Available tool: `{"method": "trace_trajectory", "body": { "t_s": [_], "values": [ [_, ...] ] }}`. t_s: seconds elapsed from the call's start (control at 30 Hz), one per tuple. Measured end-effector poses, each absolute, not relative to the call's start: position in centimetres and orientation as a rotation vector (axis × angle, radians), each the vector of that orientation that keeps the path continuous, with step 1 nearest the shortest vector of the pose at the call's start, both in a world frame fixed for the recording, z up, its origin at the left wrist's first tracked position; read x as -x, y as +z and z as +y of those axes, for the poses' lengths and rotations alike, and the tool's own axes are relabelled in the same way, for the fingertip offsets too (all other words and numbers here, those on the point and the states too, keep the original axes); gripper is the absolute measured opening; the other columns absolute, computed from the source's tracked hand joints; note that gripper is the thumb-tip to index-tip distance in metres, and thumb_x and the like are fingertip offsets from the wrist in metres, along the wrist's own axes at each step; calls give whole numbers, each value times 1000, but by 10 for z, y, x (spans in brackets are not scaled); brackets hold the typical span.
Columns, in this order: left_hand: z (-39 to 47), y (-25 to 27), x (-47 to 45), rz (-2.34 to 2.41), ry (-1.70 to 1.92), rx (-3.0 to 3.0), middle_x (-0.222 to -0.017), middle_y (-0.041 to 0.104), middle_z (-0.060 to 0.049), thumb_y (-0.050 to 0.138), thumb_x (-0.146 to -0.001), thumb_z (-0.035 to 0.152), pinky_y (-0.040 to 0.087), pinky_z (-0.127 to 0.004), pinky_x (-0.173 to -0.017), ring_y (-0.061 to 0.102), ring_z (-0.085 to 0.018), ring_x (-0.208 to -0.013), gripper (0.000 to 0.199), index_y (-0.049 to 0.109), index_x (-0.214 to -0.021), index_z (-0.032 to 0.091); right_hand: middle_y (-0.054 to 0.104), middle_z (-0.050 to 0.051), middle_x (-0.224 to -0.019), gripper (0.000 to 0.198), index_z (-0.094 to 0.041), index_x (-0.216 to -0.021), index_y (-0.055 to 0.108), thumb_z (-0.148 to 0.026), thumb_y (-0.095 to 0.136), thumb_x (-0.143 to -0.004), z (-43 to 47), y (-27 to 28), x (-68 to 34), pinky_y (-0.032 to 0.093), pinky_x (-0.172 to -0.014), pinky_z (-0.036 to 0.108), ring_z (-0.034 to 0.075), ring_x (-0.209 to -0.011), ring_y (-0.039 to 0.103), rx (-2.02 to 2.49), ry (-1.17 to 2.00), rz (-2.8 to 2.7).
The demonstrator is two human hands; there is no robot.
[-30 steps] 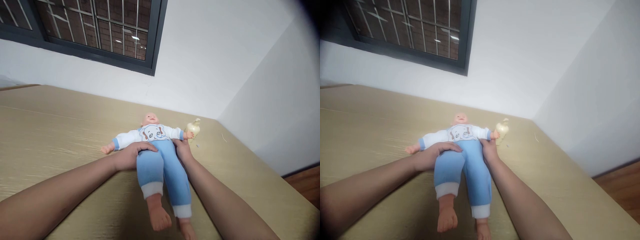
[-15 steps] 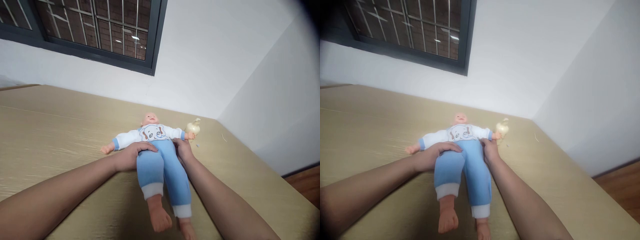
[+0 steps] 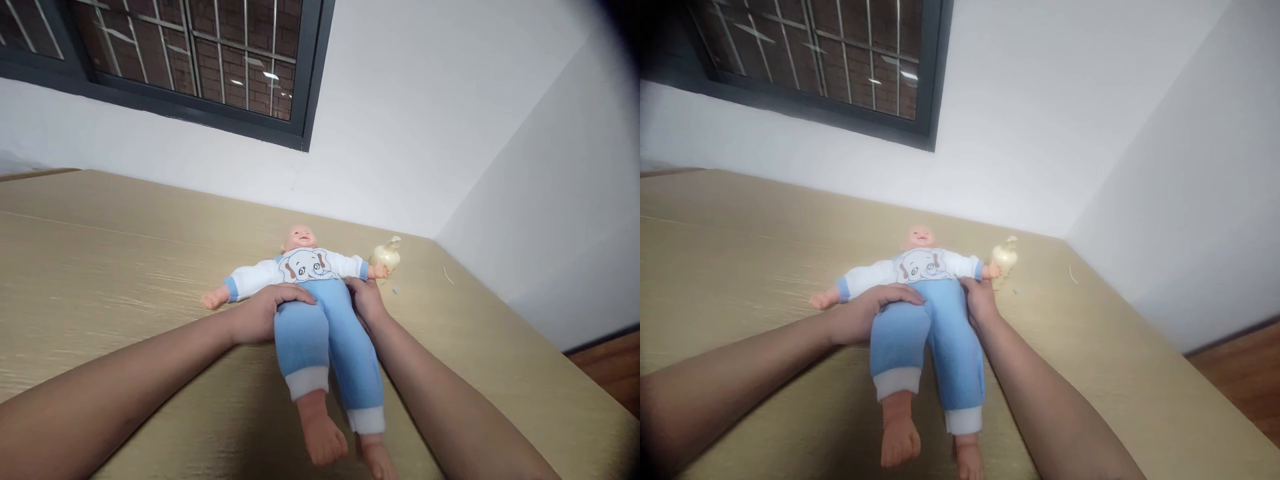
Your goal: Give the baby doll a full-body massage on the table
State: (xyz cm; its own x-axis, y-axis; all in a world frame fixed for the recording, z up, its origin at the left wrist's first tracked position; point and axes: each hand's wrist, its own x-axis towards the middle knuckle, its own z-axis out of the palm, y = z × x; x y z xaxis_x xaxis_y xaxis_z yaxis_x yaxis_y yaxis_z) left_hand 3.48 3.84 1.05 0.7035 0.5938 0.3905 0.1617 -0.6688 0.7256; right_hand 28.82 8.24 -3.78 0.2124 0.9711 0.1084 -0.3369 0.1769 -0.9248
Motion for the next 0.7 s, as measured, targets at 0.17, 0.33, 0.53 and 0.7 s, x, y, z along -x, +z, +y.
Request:
{"method": "trace_trajectory", "body": {
  "t_s": [0.17,0.33,0.53,0.7],
  "values": [
    [37,11,-35,576,831,-2222,-130,66,-5,75,-79,26,44,-42,-109,62,-25,-120,44,66,-122,26,76,5,-109,50,-20,-119,64,-19,71,-70,79,-33,-288,56,-96,44,26,-101,71,971,1087,-924],
    [38,12,-35,578,826,-2240,-130,66,-6,74,-79,25,45,-42,-108,62,-25,-119,44,66,-123,25,75,4,-111,50,-20,-120,64,-19,71,-70,80,-34,-290,55,-98,42,25,-103,71,1008,1053,-938],
    [40,9,-35,566,836,-2251,-130,66,-6,75,-78,24,44,-41,-109,62,-25,-120,46,66,-123,25,75,4,-111,49,-20,-119,64,-20,72,-70,81,-36,-291,56,-94,41,25,-104,70,1036,1026,-946],
    [40,7,-35,562,845,-2254,-129,66,-7,75,-79,24,45,-42,-109,62,-25,-120,45,66,-122,25,76,5,-109,45,-19,-115,66,-19,71,-71,79,-33,-291,55,-95,39,25,-104,70,1079,988,-979]
  ]
}}
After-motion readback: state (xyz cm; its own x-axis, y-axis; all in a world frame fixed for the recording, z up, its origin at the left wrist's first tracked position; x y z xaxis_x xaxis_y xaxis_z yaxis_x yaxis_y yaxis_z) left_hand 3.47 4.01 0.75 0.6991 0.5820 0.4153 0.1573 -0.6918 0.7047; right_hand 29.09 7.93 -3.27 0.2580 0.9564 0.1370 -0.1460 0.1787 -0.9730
